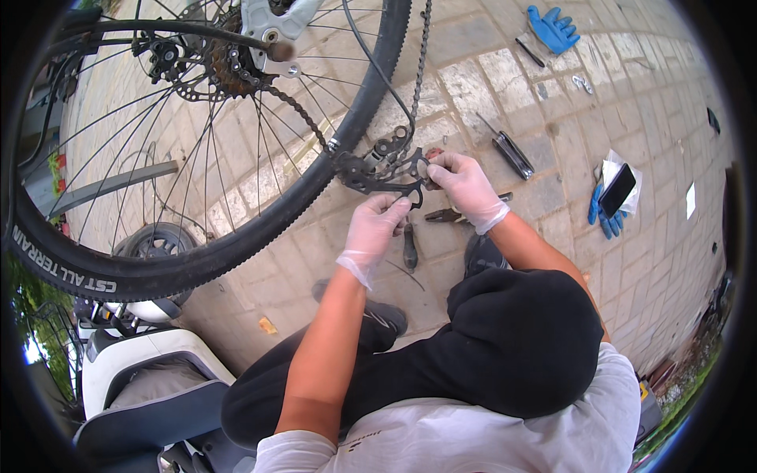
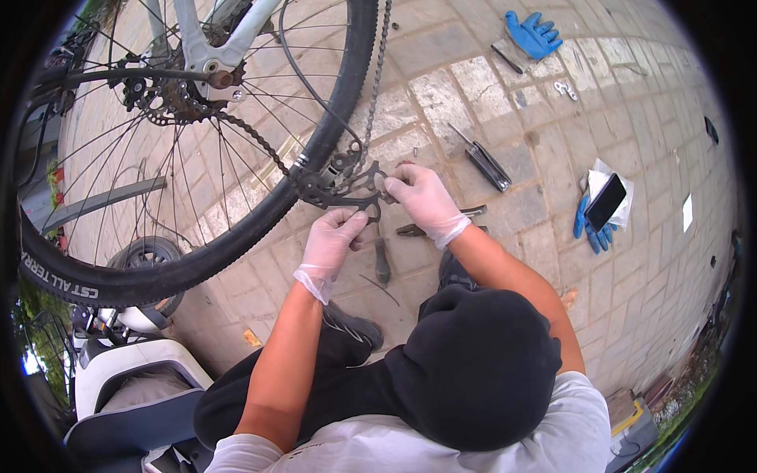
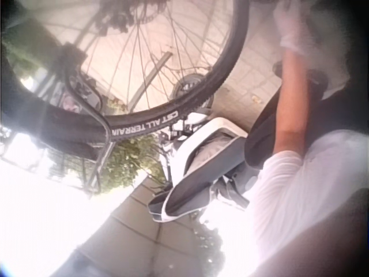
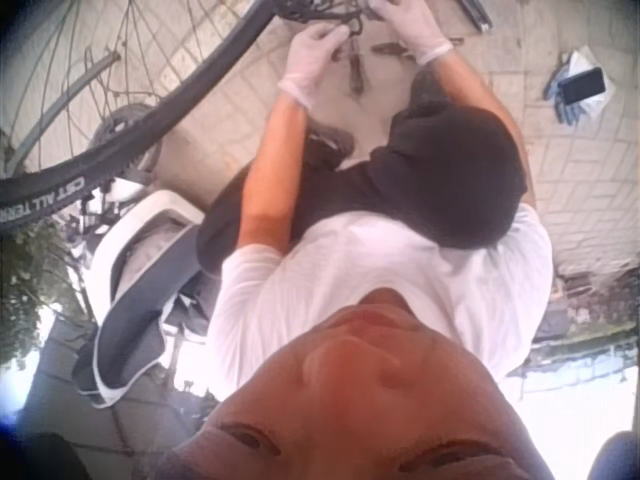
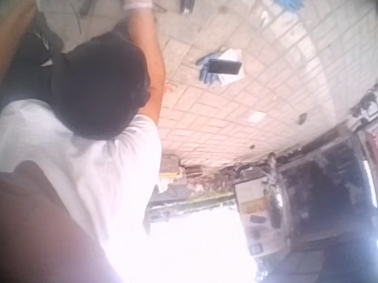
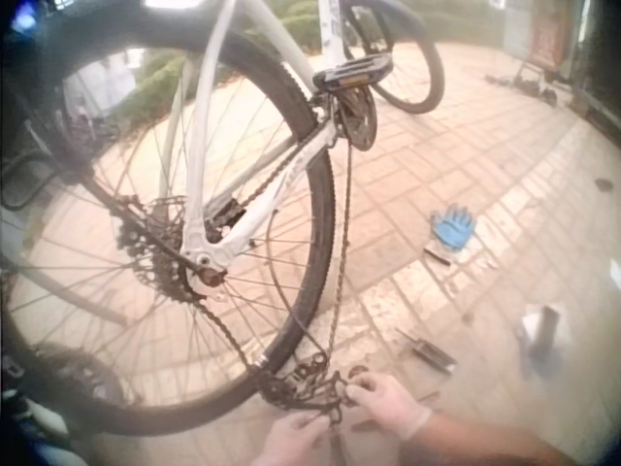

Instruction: The person uses a wrench to loosen the rear derailleur bolt, then uses pliers to remove the derailleur from the bicycle frame. They manipulate the derailleur and chain, then reattach the derailleur and tighten the bolt.

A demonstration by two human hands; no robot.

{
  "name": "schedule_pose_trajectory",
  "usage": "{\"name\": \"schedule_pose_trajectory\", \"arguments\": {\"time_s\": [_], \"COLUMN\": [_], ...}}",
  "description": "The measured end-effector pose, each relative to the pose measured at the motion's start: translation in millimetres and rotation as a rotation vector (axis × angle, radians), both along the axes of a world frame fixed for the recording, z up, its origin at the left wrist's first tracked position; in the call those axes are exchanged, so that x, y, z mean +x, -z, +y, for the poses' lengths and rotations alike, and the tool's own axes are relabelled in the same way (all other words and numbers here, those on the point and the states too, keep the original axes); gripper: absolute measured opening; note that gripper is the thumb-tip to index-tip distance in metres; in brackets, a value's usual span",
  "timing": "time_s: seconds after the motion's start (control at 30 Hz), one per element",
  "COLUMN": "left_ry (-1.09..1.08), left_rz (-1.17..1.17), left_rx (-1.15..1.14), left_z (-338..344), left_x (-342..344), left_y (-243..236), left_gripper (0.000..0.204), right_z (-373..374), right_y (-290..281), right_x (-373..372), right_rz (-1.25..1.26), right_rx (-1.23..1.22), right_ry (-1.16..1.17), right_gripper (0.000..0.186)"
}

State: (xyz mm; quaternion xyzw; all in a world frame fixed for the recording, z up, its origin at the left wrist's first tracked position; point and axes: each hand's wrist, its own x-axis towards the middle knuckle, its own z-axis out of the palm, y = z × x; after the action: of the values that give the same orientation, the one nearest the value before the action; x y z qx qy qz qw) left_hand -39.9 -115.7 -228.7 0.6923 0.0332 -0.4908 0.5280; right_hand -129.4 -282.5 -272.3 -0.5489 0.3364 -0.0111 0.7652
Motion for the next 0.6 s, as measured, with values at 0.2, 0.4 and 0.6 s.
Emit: {"name": "schedule_pose_trajectory", "arguments": {"time_s": [0.2,0.4,0.6], "left_ry": [-0.04,-0.209,-0.112], "left_rz": [0.068,0.103,-0.037], "left_rx": [-0.028,-0.093,0.038], "left_z": [1,-13,-27], "left_x": [-2,-5,-1], "left_y": [1,4,-6], "left_gripper": [0.019,0.019,0.021], "right_z": [-2,12,32], "right_y": [2,9,5], "right_x": [0,-8,-9], "right_rz": [-0.025,-0.051,-0.014], "right_rx": [0.161,0.36,0.449], "right_ry": [0.005,-0.08,-0.01], "right_gripper": [0.023,0.022,0.019]}}
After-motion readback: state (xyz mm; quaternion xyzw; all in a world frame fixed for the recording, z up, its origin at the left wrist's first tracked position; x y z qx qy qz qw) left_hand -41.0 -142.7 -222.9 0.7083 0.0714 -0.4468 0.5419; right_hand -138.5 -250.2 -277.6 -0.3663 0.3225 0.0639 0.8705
